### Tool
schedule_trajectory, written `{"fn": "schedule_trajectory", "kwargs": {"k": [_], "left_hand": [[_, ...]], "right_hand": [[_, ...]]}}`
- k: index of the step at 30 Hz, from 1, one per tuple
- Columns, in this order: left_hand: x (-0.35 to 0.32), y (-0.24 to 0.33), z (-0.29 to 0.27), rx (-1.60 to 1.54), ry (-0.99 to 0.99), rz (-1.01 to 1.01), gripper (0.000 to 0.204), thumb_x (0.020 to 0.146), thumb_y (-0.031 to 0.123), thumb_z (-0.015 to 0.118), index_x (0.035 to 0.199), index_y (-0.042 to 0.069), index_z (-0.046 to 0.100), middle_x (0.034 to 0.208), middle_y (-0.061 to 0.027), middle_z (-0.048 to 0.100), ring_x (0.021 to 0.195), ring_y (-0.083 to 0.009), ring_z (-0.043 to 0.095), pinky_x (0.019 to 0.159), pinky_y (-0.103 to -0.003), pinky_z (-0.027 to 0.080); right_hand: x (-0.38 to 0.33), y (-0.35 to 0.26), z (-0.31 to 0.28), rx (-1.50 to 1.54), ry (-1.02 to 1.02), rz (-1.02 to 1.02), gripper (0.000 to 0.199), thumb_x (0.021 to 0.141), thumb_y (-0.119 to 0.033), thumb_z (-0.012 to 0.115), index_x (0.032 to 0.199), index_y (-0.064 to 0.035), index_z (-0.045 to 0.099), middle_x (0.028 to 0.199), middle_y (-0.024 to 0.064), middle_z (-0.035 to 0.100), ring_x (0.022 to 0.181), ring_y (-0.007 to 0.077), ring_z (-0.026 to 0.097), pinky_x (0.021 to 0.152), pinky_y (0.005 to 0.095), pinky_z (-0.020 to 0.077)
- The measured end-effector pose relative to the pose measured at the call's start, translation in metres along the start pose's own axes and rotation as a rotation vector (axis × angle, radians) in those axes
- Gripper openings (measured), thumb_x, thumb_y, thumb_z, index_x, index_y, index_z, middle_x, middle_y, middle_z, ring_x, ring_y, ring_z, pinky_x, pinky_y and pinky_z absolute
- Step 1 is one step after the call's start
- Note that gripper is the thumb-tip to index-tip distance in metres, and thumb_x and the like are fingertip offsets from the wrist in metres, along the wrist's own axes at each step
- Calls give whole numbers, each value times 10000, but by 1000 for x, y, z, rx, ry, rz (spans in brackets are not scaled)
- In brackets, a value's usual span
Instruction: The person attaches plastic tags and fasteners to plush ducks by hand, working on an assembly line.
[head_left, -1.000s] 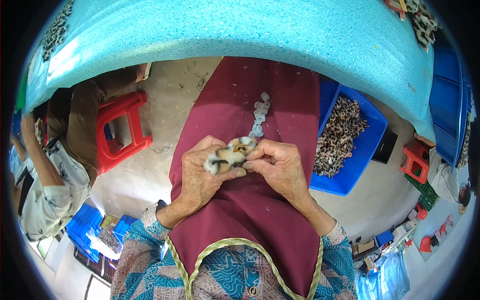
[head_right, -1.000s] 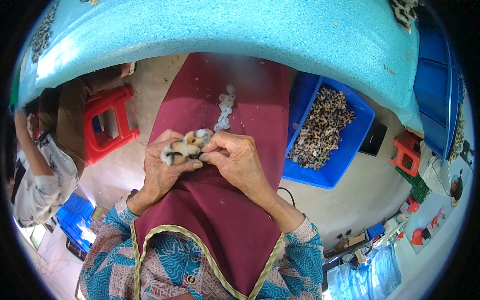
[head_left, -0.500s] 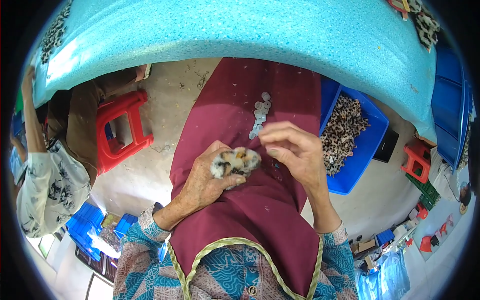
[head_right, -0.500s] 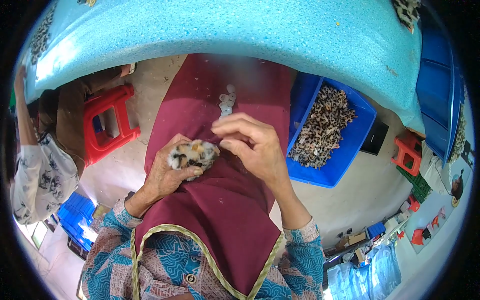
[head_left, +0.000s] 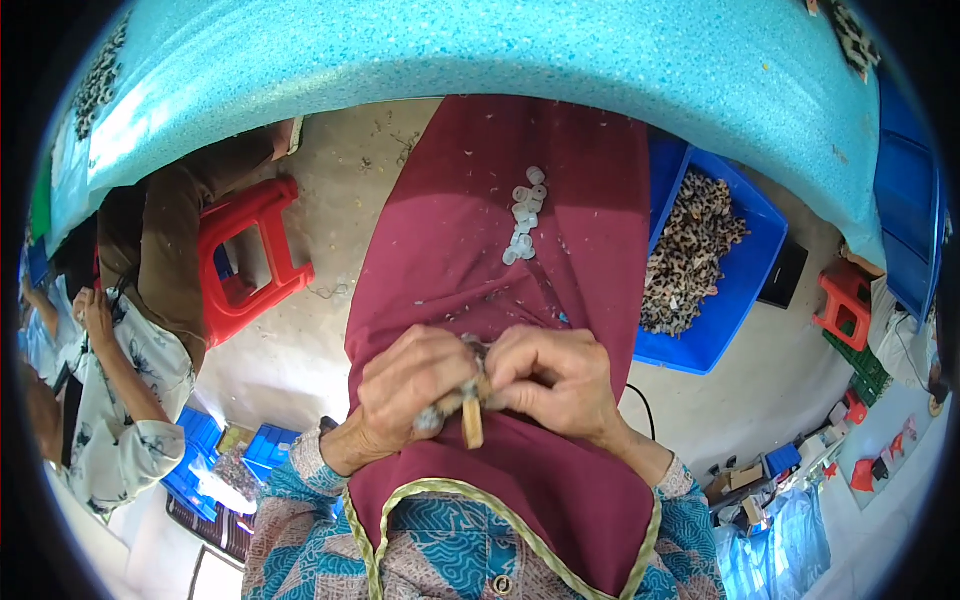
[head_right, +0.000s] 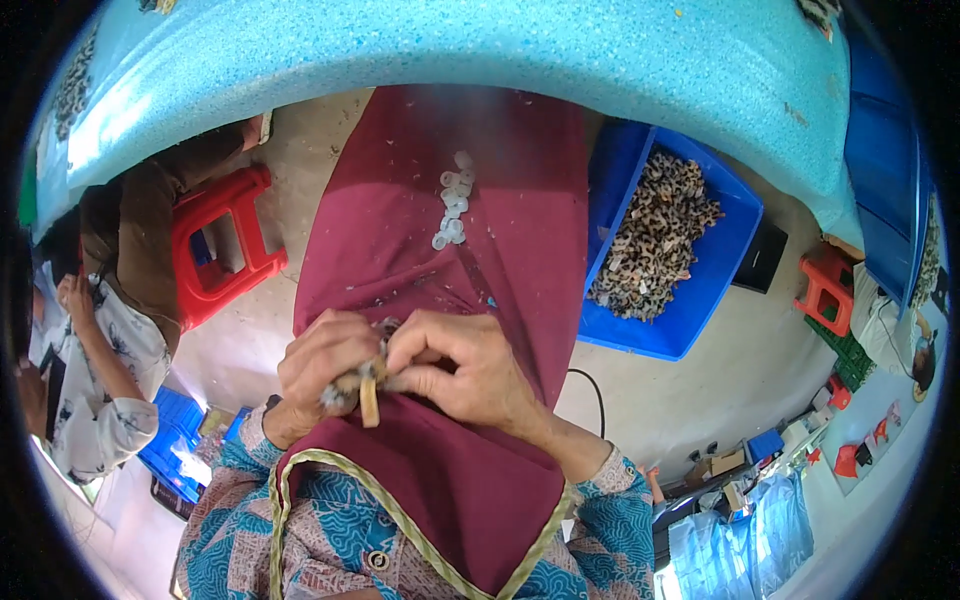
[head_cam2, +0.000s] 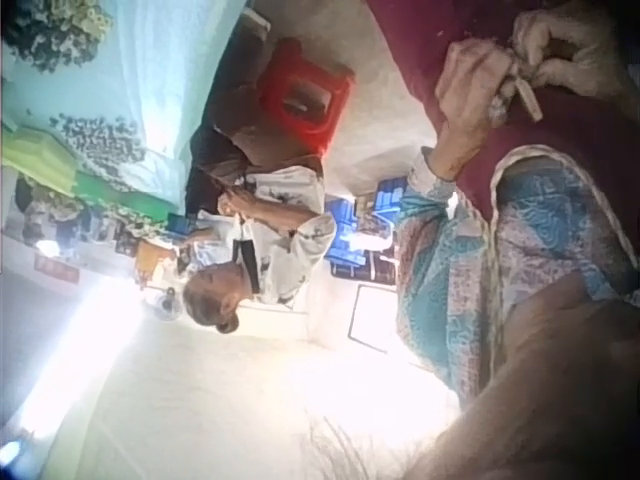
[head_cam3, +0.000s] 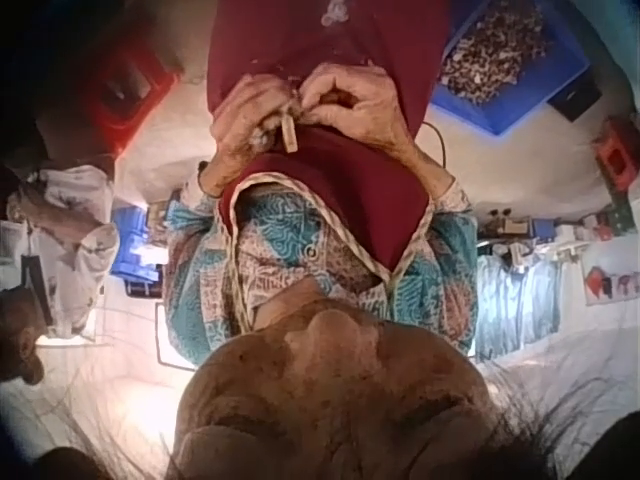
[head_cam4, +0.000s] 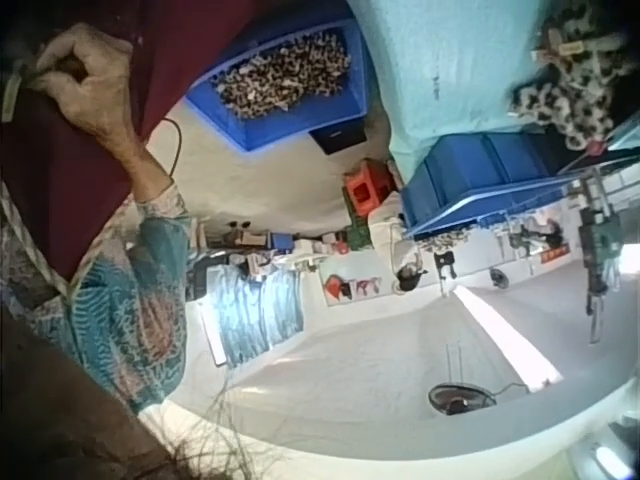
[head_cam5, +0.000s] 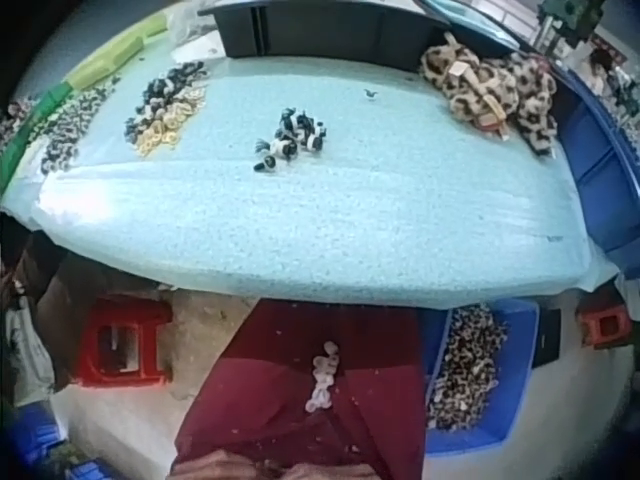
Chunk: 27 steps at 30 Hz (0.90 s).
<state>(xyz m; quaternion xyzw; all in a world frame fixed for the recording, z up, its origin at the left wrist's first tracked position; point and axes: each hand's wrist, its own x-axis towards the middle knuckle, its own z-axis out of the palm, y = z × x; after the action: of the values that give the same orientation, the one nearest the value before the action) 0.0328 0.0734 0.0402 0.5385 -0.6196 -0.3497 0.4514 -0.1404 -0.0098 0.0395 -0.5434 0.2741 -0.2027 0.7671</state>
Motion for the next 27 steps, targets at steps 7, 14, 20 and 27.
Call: {"fn": "schedule_trajectory", "kwargs": {"k": [7, 14, 20, 27], "left_hand": [[-9, 6, -9, -5, -16, 84, 334, 707, 40, 697, 1005, -7, 555, 955, -180, 602, 805, -317, 619, 670, -362, 528], [-12, -5, 2, -164, 67, 25, 170, 764, 65, 665, 905, -14, 610, 918, -177, 628, 759, -280, 655, 609, -338, 544], [-13, -10, 8, -210, 27, 87, 156, 734, 47, 668, 871, -19, 634, 907, -170, 626, 718, -264, 656, 595, -328, 545], [-16, -4, 5, -181, 62, 70, 231, 655, 2, 708, 879, -4, 648, 901, -112, 600, 752, -224, 637, 607, -292, 535]], "right_hand": [[-3, 5, 10, 170, -2, 14, 206, 688, 16, 743, 670, -22, 541, 702, 62, 622, 609, 116, 584, 545, 244, 466], [-7, 6, 11, 468, -65, 508, 193, 712, 37, 722, 742, -29, 542, 715, 19, 615, 630, 55, 569, 523, 197, 454], [26, 5, -37, -112, -121, 547, 96, 756, 24, 641, 750, -7, 550, 738, 75, 642, 627, 98, 608, 563, 224, 495], [56, 49, -49, -1229, 49, 92, 102, 741, -29, 623, 803, 4, 549, 736, 201, 627, 666, 346, 628, 600, 437, 491]]}}
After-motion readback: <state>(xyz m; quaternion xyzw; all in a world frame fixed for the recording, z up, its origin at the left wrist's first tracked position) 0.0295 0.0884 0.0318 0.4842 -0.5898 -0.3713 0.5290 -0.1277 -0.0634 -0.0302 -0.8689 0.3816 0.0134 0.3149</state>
